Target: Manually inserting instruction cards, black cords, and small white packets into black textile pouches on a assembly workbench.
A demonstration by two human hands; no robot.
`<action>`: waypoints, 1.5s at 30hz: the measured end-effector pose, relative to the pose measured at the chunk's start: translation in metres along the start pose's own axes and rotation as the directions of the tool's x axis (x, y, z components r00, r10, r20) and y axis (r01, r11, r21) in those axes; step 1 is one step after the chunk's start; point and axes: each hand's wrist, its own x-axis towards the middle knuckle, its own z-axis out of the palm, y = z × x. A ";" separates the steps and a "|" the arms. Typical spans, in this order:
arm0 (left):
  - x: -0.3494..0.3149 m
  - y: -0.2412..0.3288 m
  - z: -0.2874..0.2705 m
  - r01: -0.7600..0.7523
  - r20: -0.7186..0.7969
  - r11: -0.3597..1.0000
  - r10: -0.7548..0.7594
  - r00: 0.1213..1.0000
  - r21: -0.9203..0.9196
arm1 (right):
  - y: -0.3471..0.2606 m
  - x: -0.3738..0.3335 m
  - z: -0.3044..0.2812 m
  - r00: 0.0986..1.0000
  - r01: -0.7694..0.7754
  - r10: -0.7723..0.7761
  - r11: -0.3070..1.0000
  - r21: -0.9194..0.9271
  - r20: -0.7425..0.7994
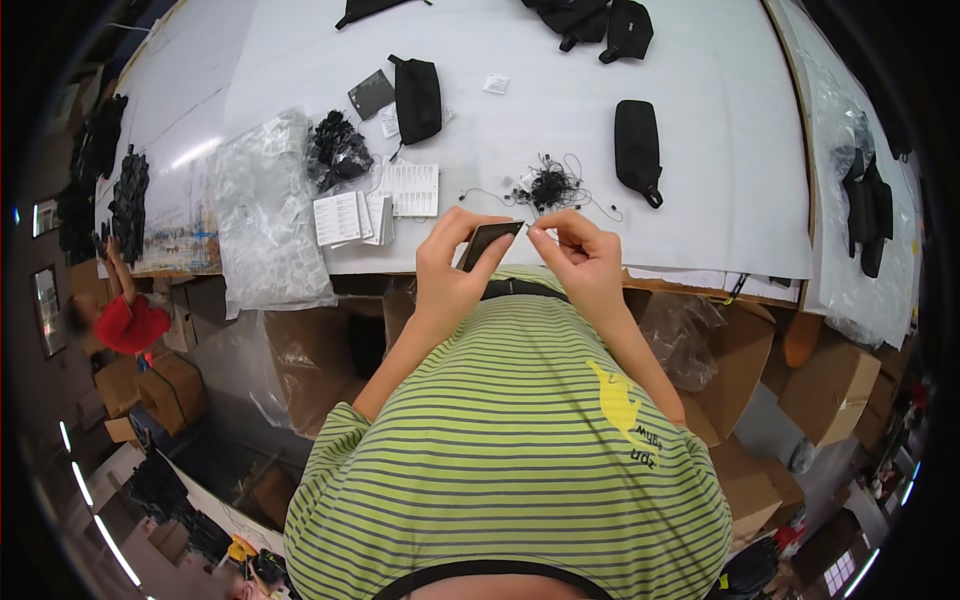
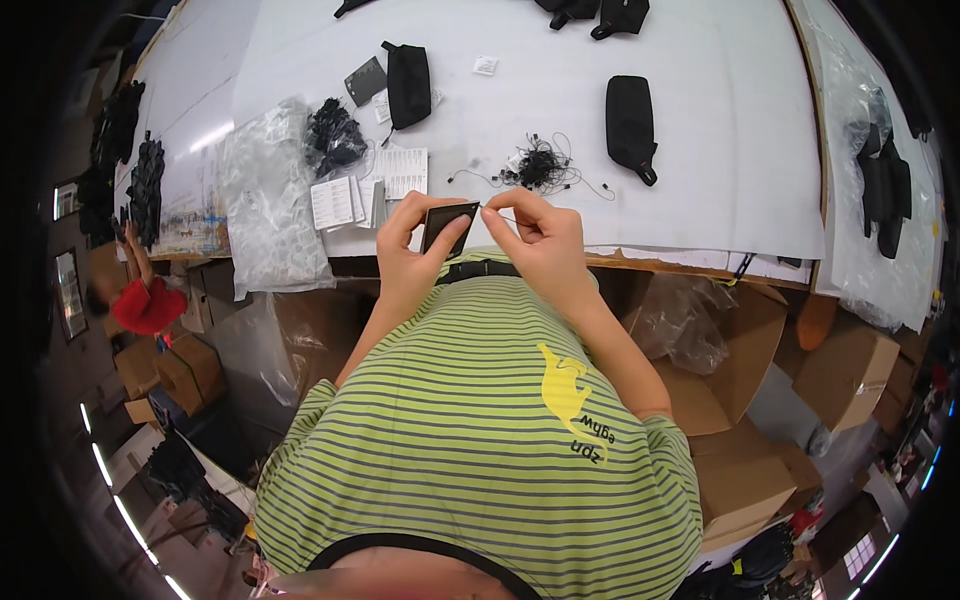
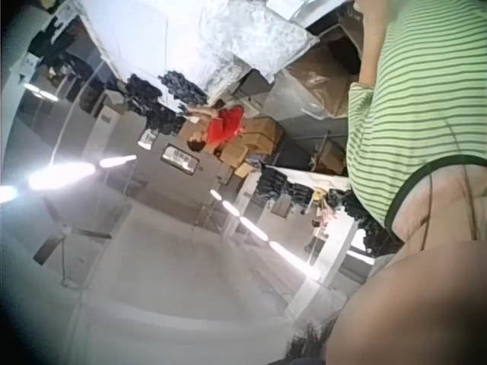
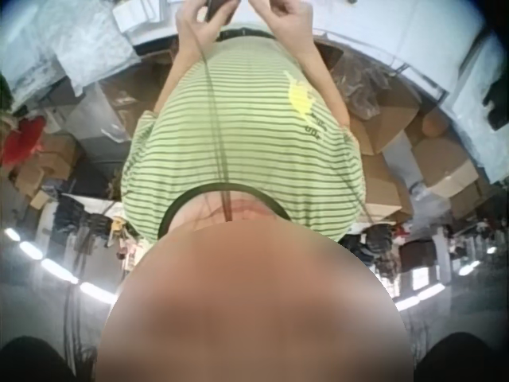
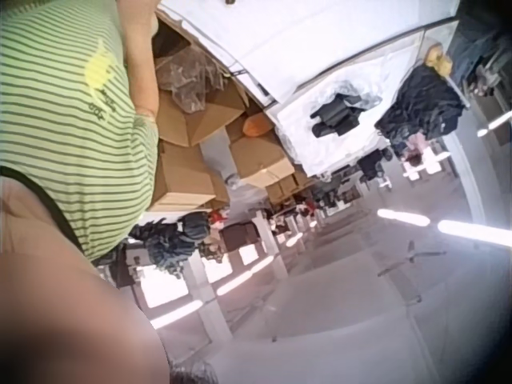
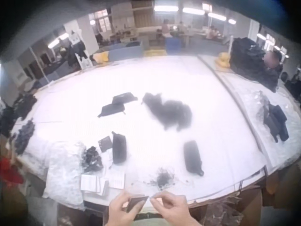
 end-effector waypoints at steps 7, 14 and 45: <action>-0.004 0.005 -0.002 0.007 -0.063 1.000 -0.006 0.998 0.012 | -0.009 0.003 0.008 0.994 0.109 -0.107 0.964 -0.241 0.022; -0.002 0.002 -0.006 -0.075 -0.018 0.996 0.076 0.997 0.051 | -0.004 0.007 0.005 0.994 0.108 -0.097 0.961 -0.255 0.055; 0.132 -0.073 0.000 0.479 0.597 0.685 -0.080 0.798 -0.548 | 0.022 0.114 -0.016 0.872 -0.429 0.291 0.841 0.330 0.393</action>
